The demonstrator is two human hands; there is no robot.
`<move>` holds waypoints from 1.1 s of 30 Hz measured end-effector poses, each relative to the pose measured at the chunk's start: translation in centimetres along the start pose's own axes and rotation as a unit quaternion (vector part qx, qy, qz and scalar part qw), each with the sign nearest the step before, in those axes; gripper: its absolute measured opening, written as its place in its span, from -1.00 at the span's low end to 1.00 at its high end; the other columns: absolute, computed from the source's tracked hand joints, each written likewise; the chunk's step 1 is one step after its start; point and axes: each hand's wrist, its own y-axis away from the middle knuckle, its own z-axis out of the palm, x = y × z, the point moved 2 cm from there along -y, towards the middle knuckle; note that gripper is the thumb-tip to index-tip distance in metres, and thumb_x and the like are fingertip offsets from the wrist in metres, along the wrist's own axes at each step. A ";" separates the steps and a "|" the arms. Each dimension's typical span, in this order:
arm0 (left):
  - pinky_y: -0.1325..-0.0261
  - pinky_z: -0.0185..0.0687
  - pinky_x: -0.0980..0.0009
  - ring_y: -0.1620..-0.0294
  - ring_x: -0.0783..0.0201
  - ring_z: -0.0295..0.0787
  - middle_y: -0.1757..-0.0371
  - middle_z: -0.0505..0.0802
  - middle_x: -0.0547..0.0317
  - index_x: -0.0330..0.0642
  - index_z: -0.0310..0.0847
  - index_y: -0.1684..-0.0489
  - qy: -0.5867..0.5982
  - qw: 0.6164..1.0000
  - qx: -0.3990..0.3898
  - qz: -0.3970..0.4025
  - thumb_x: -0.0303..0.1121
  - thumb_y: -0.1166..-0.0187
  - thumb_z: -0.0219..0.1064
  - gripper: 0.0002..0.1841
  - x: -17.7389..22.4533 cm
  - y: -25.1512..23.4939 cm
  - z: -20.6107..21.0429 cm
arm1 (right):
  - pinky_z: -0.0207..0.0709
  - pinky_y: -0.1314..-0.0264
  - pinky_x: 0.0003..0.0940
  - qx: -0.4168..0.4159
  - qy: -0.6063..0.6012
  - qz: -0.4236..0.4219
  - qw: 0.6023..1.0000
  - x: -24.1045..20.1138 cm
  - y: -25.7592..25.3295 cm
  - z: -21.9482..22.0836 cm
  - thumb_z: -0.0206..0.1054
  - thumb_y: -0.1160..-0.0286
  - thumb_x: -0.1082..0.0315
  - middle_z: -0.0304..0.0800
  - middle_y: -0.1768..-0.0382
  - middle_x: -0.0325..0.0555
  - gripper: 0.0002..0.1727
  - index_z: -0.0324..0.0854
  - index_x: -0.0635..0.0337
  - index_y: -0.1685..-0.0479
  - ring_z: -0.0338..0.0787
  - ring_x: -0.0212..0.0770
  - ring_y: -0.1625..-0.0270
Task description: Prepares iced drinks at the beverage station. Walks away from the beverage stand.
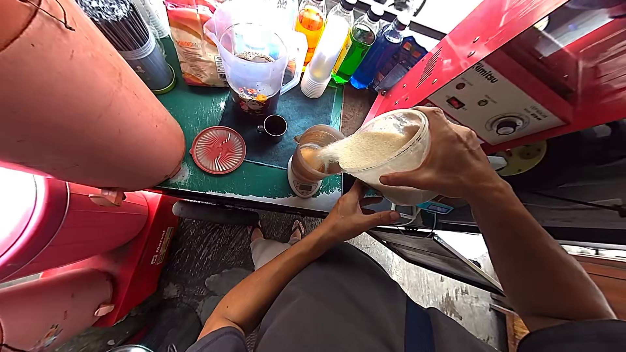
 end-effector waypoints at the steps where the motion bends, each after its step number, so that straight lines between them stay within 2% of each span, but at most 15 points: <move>1: -0.36 0.79 0.24 -0.43 0.12 0.72 -0.56 0.59 -0.16 -0.37 0.07 -0.74 0.001 1.000 0.000 0.000 -0.16 -0.38 0.61 -0.02 0.0 0.0 0.0 | 0.65 -0.04 0.20 -0.001 0.000 0.000 1.000 -0.1 0.0 0.0 0.66 0.50 -0.39 0.78 -0.16 0.04 0.34 0.31 0.06 -0.63 0.81 0.03 -0.13; 8: -0.37 0.78 0.23 -0.44 0.10 0.71 -0.61 0.54 -0.17 -0.35 0.03 -0.77 0.007 1.000 -0.003 0.000 -0.17 -0.38 0.62 0.00 0.1 0.1 0.0 | 0.65 -0.03 0.22 -0.003 0.002 -0.004 1.000 -0.2 0.0 -0.2 0.66 0.49 -0.39 0.77 -0.17 0.05 0.34 0.31 0.06 -0.63 0.81 0.05 -0.13; 15: -0.36 0.78 0.23 -0.43 0.10 0.73 -0.58 0.58 -0.17 -0.36 0.07 -0.75 0.002 1.000 0.000 -0.004 -0.21 -0.39 0.61 -0.04 0.3 0.2 0.3 | 0.64 0.00 0.23 -0.006 0.001 -0.001 1.000 -0.2 0.2 -0.5 0.65 0.47 -0.41 0.77 -0.15 0.06 0.34 0.31 0.06 -0.62 0.81 0.07 -0.11; 21: -0.35 0.79 0.24 -0.42 0.11 0.73 -0.55 0.60 -0.16 -0.35 0.06 -0.75 -0.002 1.000 0.001 -0.003 -0.20 -0.39 0.61 -0.04 0.7 0.2 0.3 | 0.65 -0.05 0.20 0.001 -0.009 -0.001 1.000 -0.1 0.4 -0.7 0.66 0.47 -0.40 0.77 -0.18 0.04 0.36 0.28 0.05 -0.65 0.81 0.03 -0.13; 33: -0.38 0.76 0.25 -0.43 0.12 0.72 -0.57 0.59 -0.15 -0.36 0.06 -0.75 0.027 1.000 0.002 0.000 -0.21 -0.39 0.61 -0.04 0.8 0.2 0.3 | 0.65 -0.03 0.22 -0.011 0.005 0.006 1.000 -0.8 -0.5 -0.8 0.65 0.49 -0.42 0.79 -0.13 0.04 0.33 0.36 0.07 -0.59 0.82 0.05 -0.11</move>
